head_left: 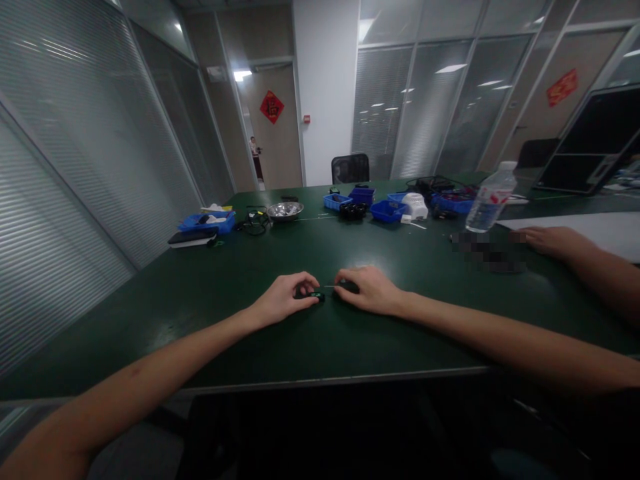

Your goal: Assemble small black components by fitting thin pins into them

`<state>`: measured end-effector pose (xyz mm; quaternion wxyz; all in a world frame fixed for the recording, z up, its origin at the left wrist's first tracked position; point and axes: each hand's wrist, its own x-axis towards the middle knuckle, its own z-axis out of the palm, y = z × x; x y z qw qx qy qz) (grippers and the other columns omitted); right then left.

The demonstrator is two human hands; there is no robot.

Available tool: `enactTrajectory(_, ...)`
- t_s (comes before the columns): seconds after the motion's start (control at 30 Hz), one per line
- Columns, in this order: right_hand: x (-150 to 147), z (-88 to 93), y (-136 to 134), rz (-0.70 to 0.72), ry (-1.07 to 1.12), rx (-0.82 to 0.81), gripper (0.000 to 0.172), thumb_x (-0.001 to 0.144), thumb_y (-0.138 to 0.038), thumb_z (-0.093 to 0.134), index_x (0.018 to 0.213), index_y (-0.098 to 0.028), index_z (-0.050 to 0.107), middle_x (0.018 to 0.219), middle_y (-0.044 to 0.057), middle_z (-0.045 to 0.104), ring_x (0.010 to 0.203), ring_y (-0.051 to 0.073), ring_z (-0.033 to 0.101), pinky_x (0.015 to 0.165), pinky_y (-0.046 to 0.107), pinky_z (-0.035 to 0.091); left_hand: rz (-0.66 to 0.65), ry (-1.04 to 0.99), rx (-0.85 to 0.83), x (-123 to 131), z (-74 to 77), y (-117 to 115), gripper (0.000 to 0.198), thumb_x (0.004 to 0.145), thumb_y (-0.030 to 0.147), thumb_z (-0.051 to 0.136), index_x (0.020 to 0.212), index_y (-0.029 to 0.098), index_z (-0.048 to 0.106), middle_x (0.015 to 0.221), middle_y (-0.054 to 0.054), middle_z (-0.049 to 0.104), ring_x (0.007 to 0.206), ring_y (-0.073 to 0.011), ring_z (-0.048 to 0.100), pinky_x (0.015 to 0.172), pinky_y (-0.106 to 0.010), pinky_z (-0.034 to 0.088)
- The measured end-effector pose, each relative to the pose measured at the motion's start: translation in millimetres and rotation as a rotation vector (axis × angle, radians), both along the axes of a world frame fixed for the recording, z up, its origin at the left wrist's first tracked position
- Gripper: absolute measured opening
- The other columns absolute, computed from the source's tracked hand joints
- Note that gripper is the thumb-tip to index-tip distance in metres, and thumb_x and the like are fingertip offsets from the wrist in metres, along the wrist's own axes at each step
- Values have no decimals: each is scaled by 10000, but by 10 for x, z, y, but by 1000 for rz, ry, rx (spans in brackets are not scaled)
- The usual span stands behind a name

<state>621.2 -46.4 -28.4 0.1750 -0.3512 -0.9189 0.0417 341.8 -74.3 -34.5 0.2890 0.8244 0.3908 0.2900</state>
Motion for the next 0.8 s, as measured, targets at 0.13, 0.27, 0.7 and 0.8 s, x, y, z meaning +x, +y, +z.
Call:
enactTrajectory(0.13, 26, 24, -40, 77, 36, -18, 287, 1029, -420, 554, 1155, -216, 711, 966, 55, 760, 807, 195, 676, 744, 302, 419, -12, 21, 21, -20, -23, 25, 244, 912, 427, 773, 1088, 261, 798, 1016, -85, 721, 891, -228, 650, 747, -365, 482)
enactTrajectory(0.27, 38, 42, -65, 116, 40, -16, 298, 1032, -414, 545, 1162, -204, 713, 968, 58, 756, 794, 187, 668, 733, 301, 421, -20, 21, 29, -31, -32, 32, 228, 927, 419, 760, 1079, 257, 811, 1022, -89, 725, 887, -228, 651, 750, -364, 489)
enactTrajectory(0.7, 47, -1, -42, 210, 39, 27, 308, 1065, -425, 512, 1187, -204, 687, 1018, 65, 751, 790, 179, 664, 690, 299, 403, -31, 109, 51, -19, 49, -25, 276, 989, 378, 684, 1148, 173, 778, 1034, -70, 710, 901, -189, 620, 765, -285, 468)
enactTrajectory(0.8, 49, 3, -49, 223, 40, 37, 317, 1072, -429, 502, 1198, -204, 685, 1019, 64, 749, 792, 178, 669, 689, 296, 405, -35, 110, 49, -19, 58, -28, 279, 993, 381, 679, 1147, 169, 776, 1034, -75, 711, 901, -190, 622, 766, -284, 468)
